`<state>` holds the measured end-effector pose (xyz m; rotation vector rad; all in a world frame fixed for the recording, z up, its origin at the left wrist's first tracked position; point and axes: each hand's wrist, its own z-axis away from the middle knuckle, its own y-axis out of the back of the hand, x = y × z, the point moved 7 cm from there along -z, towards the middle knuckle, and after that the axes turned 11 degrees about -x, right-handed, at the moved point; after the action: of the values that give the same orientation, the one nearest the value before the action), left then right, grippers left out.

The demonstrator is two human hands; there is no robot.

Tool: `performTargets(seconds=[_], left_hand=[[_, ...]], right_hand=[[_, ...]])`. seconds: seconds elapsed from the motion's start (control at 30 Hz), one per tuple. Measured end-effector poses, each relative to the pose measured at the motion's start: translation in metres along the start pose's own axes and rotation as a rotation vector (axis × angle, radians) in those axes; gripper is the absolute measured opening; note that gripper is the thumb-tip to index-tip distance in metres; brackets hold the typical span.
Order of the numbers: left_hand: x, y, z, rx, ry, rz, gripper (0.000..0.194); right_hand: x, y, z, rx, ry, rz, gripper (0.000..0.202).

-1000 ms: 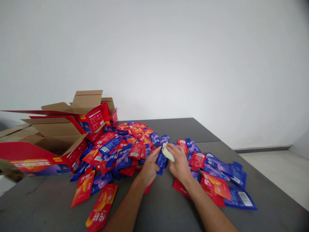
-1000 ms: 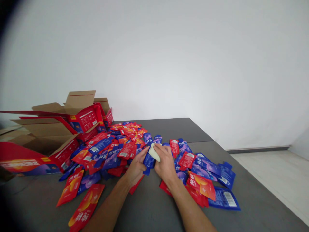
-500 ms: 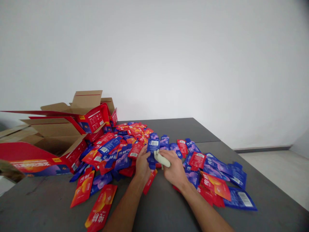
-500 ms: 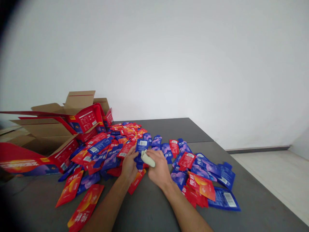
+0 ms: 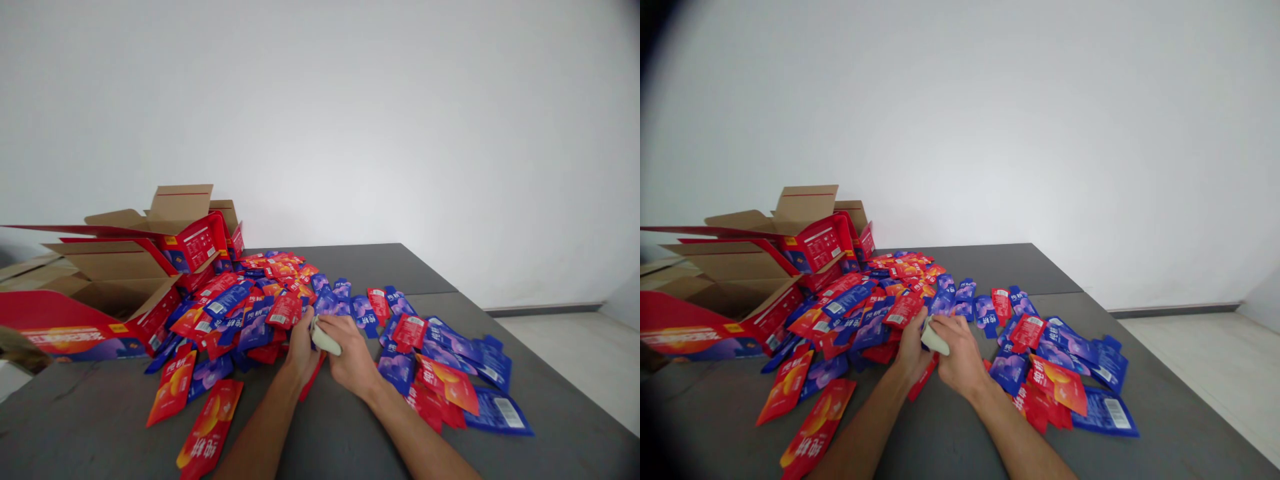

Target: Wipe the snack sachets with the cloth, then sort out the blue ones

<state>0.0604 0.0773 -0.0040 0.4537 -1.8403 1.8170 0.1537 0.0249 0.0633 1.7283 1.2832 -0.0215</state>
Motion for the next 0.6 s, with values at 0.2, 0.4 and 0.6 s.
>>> performTargets(seconds=[0.2, 0.4, 0.6], left_hand=[[0.001, -0.003, 0.003, 0.053, 0.031, -0.083, 0.019], [0.0, -0.015, 0.005, -0.113, 0.085, -0.132, 0.026], [0.006, -0.01, 0.002, -0.096, 0.03, -0.144, 0.018]], right_hand=[[0.023, 0.019, 0.006, 0.178, -0.121, 0.098, 0.061], [0.028, 0.026, 0.009, 0.241, -0.171, 0.133, 0.061], [-0.007, -0.002, -0.004, -0.051, -0.067, -0.009, 0.055]])
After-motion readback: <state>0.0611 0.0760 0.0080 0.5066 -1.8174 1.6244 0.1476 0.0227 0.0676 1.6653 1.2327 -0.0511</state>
